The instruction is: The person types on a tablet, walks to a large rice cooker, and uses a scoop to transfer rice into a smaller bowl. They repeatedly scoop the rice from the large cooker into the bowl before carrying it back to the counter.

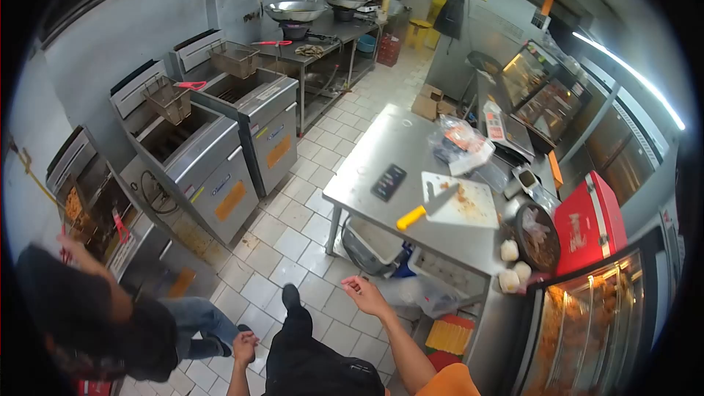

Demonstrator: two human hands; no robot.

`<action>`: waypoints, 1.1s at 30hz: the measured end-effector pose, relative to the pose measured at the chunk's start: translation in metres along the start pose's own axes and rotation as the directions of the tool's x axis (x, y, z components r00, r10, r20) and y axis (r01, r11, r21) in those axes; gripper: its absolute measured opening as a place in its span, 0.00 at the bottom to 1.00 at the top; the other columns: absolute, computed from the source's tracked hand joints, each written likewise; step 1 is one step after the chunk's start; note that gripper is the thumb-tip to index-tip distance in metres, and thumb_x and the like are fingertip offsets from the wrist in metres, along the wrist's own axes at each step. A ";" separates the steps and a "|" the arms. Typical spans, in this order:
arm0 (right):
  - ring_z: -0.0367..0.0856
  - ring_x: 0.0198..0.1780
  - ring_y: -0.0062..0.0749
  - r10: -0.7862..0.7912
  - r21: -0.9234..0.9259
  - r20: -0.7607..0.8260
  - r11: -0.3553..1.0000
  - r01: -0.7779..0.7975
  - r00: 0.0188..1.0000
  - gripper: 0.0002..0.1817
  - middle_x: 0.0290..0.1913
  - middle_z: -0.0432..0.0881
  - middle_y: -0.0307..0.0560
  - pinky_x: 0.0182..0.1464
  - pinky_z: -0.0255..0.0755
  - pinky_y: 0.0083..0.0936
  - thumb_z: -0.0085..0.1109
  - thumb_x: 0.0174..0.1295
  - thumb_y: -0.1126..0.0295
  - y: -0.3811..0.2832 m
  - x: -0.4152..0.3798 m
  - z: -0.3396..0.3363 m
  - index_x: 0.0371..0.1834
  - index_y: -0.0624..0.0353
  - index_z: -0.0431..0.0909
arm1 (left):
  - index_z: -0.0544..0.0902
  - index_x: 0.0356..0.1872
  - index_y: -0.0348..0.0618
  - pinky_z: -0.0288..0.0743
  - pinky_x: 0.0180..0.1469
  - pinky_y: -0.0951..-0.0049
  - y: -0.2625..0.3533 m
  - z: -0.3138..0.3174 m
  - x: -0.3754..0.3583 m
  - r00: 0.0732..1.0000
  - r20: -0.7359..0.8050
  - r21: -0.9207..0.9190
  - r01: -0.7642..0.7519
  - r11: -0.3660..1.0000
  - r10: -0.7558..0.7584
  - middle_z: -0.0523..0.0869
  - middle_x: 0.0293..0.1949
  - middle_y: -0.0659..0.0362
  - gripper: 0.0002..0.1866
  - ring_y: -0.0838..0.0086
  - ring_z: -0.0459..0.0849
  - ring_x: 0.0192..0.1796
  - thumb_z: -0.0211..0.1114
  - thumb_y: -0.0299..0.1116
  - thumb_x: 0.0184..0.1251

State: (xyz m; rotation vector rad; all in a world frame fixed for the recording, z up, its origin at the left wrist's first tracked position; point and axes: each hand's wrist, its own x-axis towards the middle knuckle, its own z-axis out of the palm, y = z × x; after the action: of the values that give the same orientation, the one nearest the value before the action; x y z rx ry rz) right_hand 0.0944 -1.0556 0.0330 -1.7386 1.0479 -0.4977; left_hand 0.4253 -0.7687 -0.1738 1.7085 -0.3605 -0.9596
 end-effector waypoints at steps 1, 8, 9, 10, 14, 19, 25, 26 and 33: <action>0.81 0.39 0.30 -0.018 -0.014 0.047 1.000 0.018 0.999 0.14 0.38 0.84 0.46 0.46 0.74 0.26 0.57 0.66 0.63 -0.008 0.032 -0.002 0.48 0.60 0.78 | 0.76 0.45 0.33 0.77 0.33 0.78 0.048 0.011 0.019 0.999 -0.012 0.065 0.054 0.996 -0.053 0.87 0.30 0.54 0.10 0.75 0.84 0.30 0.60 0.23 0.64; 0.80 0.37 0.27 0.146 0.039 -0.130 0.989 -0.142 0.981 0.11 0.34 0.83 0.43 0.43 0.74 0.25 0.57 0.66 0.65 0.003 0.178 -0.001 0.46 0.59 0.78 | 0.77 0.45 0.34 0.76 0.35 0.77 0.242 0.093 0.224 0.936 0.295 0.320 -0.286 0.903 0.192 0.88 0.32 0.54 0.09 0.76 0.84 0.32 0.58 0.25 0.66; 0.80 0.37 0.27 0.177 0.132 -0.257 0.980 -0.147 0.950 0.11 0.35 0.83 0.43 0.43 0.74 0.24 0.57 0.66 0.65 -0.006 0.195 0.003 0.46 0.60 0.78 | 0.77 0.46 0.34 0.76 0.36 0.76 0.268 0.110 0.249 0.921 0.343 0.318 -0.300 0.899 0.187 0.87 0.32 0.54 0.09 0.76 0.83 0.32 0.57 0.25 0.67; 0.80 0.37 0.27 0.229 0.225 -0.394 0.963 -0.148 0.890 0.11 0.35 0.83 0.43 0.43 0.74 0.24 0.57 0.66 0.65 -0.015 0.206 0.006 0.45 0.60 0.78 | 0.77 0.46 0.35 0.76 0.37 0.76 0.289 0.129 0.278 0.897 0.406 0.318 -0.316 0.894 0.172 0.87 0.33 0.55 0.09 0.77 0.83 0.32 0.56 0.25 0.67; 0.77 0.42 0.37 0.291 0.146 -0.851 0.931 -0.336 0.436 0.16 0.38 0.78 0.49 0.46 0.71 0.31 0.62 0.60 0.66 -0.038 0.244 -0.025 0.47 0.63 0.75 | 0.78 0.48 0.37 0.74 0.37 0.77 0.375 0.215 0.368 0.836 0.537 0.311 -0.317 0.896 0.110 0.87 0.34 0.57 0.10 0.78 0.81 0.34 0.56 0.26 0.68; 0.67 0.59 0.49 0.101 0.027 -0.994 0.641 -0.767 0.050 0.36 0.57 0.69 0.58 0.61 0.62 0.42 0.69 0.53 0.63 0.007 0.279 -0.082 0.62 0.66 0.64 | 0.78 0.50 0.41 0.72 0.34 0.79 0.424 0.303 0.484 0.785 0.619 0.392 -0.343 0.854 0.031 0.87 0.34 0.58 0.11 0.81 0.81 0.34 0.58 0.29 0.69; 0.71 0.56 0.38 0.241 0.166 -0.967 0.846 -0.507 0.084 0.32 0.52 0.74 0.51 0.59 0.66 0.35 0.66 0.57 0.64 -0.023 0.411 -0.136 0.63 0.63 0.64 | 0.80 0.43 0.39 0.77 0.39 0.77 0.402 0.313 0.634 0.795 0.604 0.445 -0.401 0.800 0.063 0.87 0.31 0.57 0.07 0.79 0.84 0.35 0.60 0.28 0.67; 0.71 0.56 0.38 0.218 0.142 -0.970 0.865 -0.481 0.105 0.32 0.52 0.74 0.51 0.59 0.66 0.35 0.66 0.57 0.64 -0.036 0.442 -0.145 0.63 0.63 0.64 | 0.81 0.42 0.39 0.77 0.39 0.76 0.403 0.310 0.648 0.845 0.534 0.447 -0.305 0.841 0.022 0.87 0.31 0.57 0.06 0.78 0.84 0.35 0.61 0.27 0.66; 0.79 0.35 0.21 0.181 0.375 -0.502 0.927 0.024 0.846 0.11 0.33 0.81 0.40 0.42 0.73 0.19 0.60 0.64 0.71 -0.075 0.662 -0.242 0.47 0.63 0.77 | 0.86 0.38 0.41 0.78 0.46 0.64 0.272 0.316 0.735 0.958 0.272 0.885 -0.211 0.416 -0.094 0.87 0.38 0.49 0.16 0.61 0.86 0.42 0.62 0.43 0.57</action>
State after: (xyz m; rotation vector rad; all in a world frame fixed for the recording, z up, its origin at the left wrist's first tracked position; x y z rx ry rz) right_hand 0.3053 -1.7285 0.1083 -1.2344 1.3025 -1.0943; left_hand 0.7105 -1.5594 -0.2596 2.5124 -1.3537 -1.0193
